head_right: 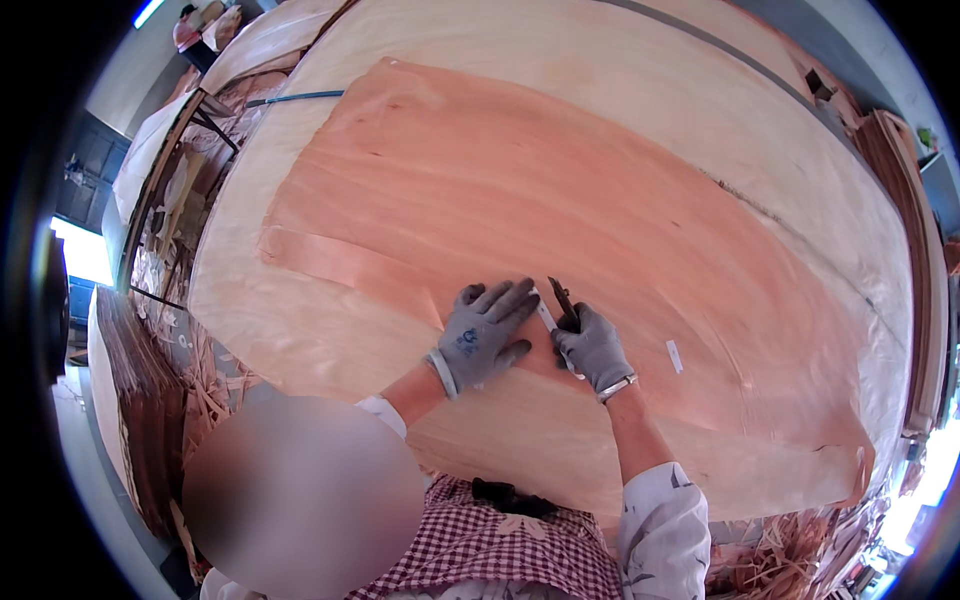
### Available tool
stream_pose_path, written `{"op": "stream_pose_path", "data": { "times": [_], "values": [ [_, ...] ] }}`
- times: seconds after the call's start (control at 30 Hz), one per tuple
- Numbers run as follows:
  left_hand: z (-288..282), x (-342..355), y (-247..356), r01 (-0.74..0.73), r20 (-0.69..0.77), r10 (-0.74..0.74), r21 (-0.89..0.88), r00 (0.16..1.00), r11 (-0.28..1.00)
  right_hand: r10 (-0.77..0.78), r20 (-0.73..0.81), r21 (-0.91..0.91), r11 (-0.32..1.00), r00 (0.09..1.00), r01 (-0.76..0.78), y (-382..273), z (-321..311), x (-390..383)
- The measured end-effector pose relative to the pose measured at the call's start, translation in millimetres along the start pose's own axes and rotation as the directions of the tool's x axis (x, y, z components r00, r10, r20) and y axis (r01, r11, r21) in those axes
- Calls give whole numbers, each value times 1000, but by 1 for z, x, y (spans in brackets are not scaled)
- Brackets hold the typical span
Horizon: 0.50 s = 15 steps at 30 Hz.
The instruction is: The person scans a label on a box with a handheld scanner and then applies small adhesive tape strips by hand to repair splits in large sheets of wood veneer, using a small tool to press and cut the tape.
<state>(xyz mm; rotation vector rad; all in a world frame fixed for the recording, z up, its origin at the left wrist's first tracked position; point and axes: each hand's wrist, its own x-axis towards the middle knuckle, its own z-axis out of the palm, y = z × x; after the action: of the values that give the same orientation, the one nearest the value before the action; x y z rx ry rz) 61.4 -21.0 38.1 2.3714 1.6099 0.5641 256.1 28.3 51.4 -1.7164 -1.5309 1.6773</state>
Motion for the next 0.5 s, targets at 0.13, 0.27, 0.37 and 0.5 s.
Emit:
{"op": "stream_pose_path", "data": {
  "times": [0.13,0.27,0.37,0.5],
  "values": [
    [0,5,2,-60,141,38,156,989,986,-147,-62,-289,949,987,124,0,-2,3],
    [-7,11,4,-35,212,-9,201,977,979,-114,43,-171,978,993,120,-4,2,-10],
    [-4,14,5,9,252,-50,159,966,987,-143,257,-54,985,956,162,-16,22,-38],
    [-3,1,-11,-57,135,49,58,990,997,-398,317,-277,830,861,485,-44,33,-71]
  ]
}}
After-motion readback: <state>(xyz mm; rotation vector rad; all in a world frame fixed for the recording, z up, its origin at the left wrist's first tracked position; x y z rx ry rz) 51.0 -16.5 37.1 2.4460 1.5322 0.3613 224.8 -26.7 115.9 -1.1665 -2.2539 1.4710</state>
